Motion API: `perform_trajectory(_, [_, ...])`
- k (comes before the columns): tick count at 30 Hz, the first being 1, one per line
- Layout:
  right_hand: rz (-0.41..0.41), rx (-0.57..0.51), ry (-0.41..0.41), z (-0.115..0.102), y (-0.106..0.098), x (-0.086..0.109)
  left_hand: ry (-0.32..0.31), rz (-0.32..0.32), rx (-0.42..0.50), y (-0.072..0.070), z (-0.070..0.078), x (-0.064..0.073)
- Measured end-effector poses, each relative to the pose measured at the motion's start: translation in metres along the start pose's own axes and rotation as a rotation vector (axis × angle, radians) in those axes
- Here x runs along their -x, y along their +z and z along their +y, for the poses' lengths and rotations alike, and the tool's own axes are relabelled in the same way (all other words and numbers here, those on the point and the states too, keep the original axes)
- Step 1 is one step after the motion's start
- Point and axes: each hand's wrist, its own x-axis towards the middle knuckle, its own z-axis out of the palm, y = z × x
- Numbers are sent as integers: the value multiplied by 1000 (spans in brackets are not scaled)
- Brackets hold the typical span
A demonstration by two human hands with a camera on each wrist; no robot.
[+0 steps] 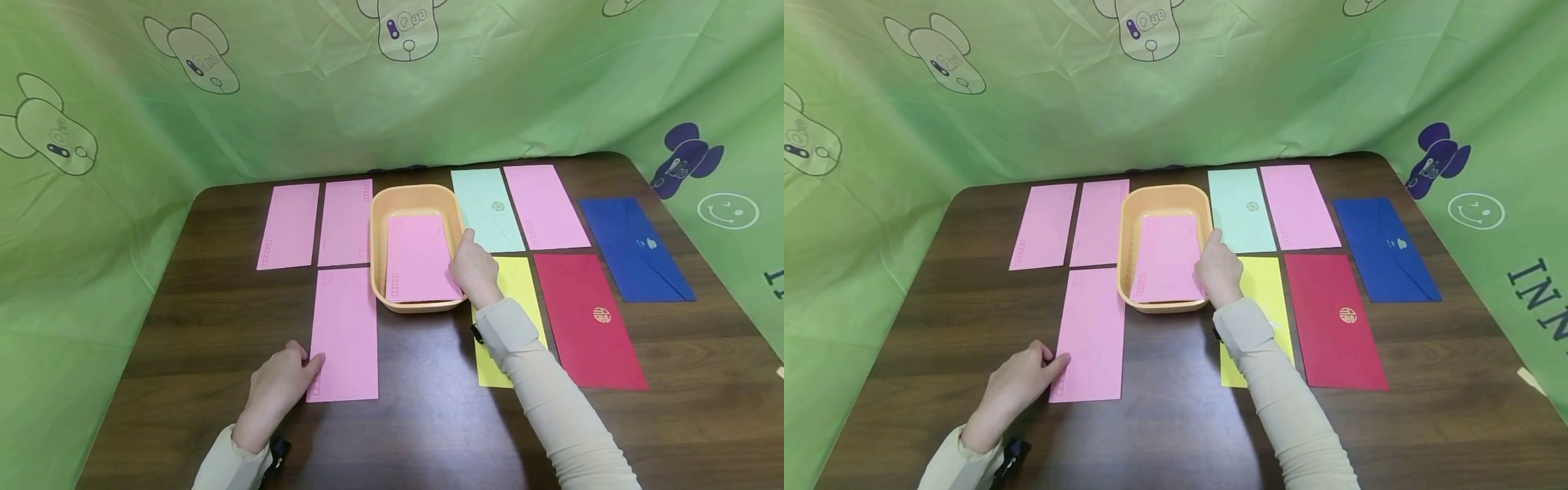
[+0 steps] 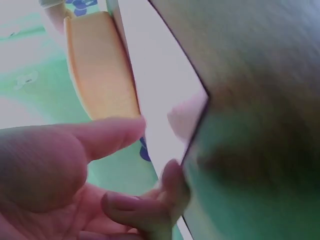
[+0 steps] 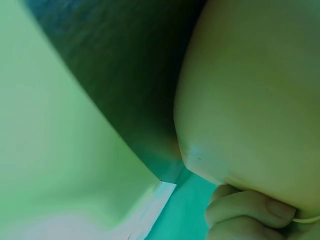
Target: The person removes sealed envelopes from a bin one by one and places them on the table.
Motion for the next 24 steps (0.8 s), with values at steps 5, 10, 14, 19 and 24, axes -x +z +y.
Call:
perform_trajectory(5, [-3,1,4,-1,0,0,59,102,57,-2,15,1])
perform_trajectory(10, [-9,-2,5,-1,0,1,149,223,109,-3,37,-4])
perform_trajectory(14, [-9,1,6,-1,-1,1,210,293,165,-6,58,-10])
perform_trajectory(19, [-11,1,6,-1,-1,1,319,366,196,-10,86,-13])
perform_trajectory(24, [-13,0,6,-1,-1,1,408,421,168,-12,109,-19])
